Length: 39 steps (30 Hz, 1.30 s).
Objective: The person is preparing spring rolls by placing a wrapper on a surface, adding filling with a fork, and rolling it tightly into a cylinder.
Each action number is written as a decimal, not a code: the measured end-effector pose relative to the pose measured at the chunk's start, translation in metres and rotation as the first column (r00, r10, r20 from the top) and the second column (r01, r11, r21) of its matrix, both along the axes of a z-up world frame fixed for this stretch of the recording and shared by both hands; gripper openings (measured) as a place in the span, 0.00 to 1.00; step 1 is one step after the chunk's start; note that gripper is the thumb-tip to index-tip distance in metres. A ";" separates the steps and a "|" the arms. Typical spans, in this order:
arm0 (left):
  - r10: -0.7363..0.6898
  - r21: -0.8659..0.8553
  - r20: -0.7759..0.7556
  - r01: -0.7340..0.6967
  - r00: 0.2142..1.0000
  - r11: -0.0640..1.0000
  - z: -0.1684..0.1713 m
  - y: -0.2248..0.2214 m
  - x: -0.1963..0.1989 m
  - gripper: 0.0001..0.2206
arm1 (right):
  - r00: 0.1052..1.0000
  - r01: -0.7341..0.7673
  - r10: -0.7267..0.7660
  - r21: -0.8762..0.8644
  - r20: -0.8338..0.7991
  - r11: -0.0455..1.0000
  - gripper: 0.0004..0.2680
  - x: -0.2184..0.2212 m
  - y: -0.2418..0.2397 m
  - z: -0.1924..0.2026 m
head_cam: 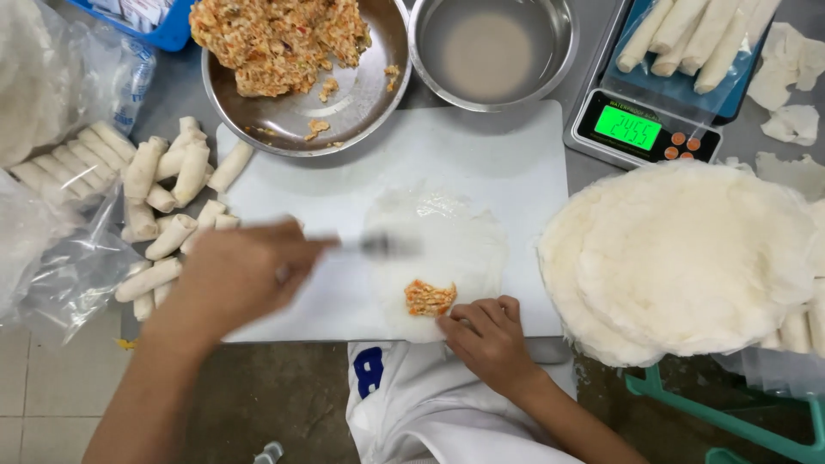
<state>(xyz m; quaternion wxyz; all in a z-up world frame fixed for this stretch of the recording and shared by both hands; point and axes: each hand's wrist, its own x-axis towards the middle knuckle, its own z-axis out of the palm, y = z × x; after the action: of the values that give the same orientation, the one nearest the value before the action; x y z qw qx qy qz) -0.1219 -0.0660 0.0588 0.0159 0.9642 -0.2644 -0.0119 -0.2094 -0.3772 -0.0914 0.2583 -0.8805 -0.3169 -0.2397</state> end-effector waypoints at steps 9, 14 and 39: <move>0.180 0.145 0.450 -0.271 0.875 0.952 -0.080 0.112 0.108 0.12 | 0.997 -0.069 0.069 0.002 -0.044 0.998 0.02 -0.001 0.004 -0.001; 0.272 0.042 -0.171 -0.269 0.947 0.962 -0.060 0.095 0.138 0.15 | 0.995 -0.087 0.086 -0.011 -0.045 0.996 0.01 0.000 0.005 -0.002; 0.043 0.094 -0.162 -0.028 0.986 0.995 -0.010 0.015 -0.005 0.14 | 1.000 0.001 -0.001 0.036 -0.006 0.999 0.02 -0.006 0.003 0.000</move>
<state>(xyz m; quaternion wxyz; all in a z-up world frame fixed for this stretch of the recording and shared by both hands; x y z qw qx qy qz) -0.1265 -0.0505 0.0487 -0.0066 0.9642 -0.2442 -0.1028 -0.2153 -0.3747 -0.0913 0.2748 -0.8768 -0.3112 -0.2427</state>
